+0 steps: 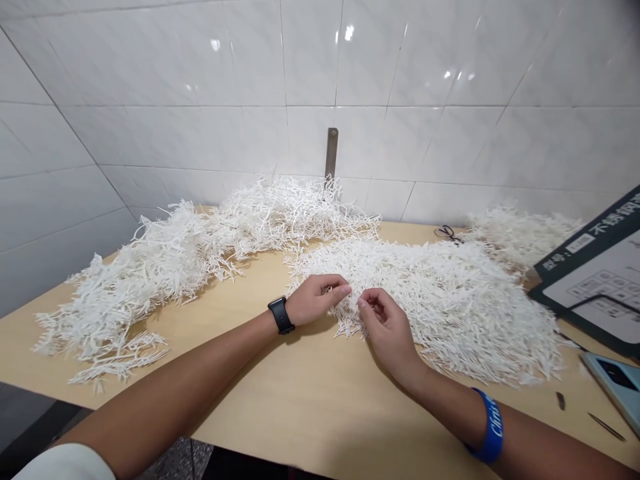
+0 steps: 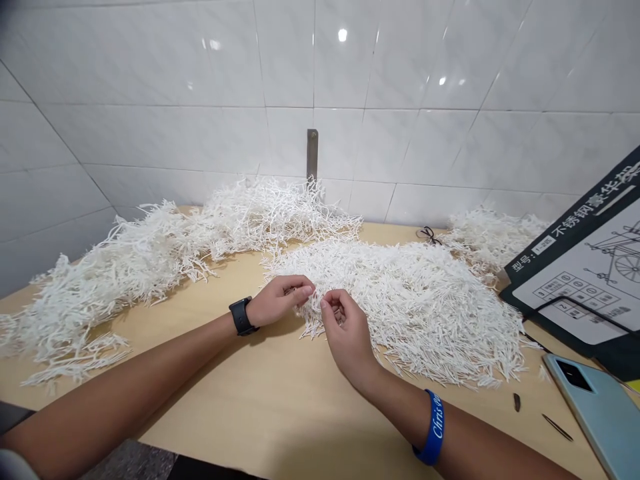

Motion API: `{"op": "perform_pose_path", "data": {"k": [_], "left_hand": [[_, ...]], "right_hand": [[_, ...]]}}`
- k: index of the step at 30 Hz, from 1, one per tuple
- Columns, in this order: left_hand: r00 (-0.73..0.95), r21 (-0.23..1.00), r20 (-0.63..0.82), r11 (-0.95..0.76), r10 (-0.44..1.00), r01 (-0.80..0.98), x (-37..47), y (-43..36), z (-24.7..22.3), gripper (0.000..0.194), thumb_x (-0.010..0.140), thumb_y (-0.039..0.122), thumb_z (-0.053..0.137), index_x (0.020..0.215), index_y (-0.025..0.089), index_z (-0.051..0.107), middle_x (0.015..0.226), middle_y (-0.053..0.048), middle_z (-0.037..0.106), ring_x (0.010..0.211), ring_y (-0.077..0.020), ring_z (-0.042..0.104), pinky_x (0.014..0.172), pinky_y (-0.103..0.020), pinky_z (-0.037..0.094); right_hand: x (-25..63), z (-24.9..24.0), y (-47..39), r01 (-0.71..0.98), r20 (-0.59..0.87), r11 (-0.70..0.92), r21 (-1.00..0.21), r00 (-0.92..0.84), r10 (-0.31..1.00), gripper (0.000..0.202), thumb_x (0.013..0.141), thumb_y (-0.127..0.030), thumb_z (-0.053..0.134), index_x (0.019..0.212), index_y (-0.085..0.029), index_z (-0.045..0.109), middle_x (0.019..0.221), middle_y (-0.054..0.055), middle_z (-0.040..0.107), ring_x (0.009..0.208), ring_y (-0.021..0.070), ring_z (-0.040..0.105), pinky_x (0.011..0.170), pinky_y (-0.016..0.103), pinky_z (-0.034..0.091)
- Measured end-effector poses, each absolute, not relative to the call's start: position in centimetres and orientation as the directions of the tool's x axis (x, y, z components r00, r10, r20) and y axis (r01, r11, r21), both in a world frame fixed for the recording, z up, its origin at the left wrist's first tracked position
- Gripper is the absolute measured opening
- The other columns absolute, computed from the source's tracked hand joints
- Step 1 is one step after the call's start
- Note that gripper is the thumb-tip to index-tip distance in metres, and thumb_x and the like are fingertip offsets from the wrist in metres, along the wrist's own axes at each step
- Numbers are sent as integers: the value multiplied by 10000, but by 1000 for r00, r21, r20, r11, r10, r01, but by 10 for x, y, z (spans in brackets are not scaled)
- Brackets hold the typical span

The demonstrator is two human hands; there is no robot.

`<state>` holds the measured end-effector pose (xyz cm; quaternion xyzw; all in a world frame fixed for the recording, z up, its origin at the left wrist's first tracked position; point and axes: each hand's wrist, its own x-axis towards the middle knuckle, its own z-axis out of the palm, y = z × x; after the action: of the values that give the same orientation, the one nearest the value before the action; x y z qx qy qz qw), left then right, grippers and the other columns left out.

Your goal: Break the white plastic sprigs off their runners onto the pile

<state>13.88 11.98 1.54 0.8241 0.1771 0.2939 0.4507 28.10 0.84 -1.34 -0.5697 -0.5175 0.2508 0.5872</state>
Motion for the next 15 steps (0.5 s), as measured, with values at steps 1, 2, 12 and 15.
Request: {"op": "perform_pose_path", "data": {"k": [1,2,12,15], "left_hand": [[779,843,329,-538,535,14,139,119,16,326,929,408,511,773,148,627,670,10,572,644,-116,498,649,-233,393],[788,839,335,-544,516,-1,139,119,16,308,927,404,517,797,150,634,701,6,592,664,-119,510,661,-232,397],[784,803,338,-595,521,49,137,117,16,236,902,318,532,757,156,624,678,22,575,635,-110,464,632,-232,355],[811,822,319,-569,490,21,137,117,16,258,908,314,515,722,154,594,641,35,519,615,-102,428,620,-230,341]], "right_hand": [[281,-13,9,297,322,223,-928,344,882,168,921,-353,541,862,-197,553,703,-26,489,624,127,456,560,241,373],[281,-13,9,298,322,222,-928,348,881,168,920,-353,541,859,-197,553,703,-26,492,626,128,459,559,240,376],[281,-15,11,280,298,208,-937,333,894,192,904,-384,573,985,-214,537,792,0,547,694,154,502,577,249,402],[282,-18,12,336,288,198,-921,243,926,264,940,-414,521,786,-201,518,695,-19,460,638,140,426,559,255,347]]}}
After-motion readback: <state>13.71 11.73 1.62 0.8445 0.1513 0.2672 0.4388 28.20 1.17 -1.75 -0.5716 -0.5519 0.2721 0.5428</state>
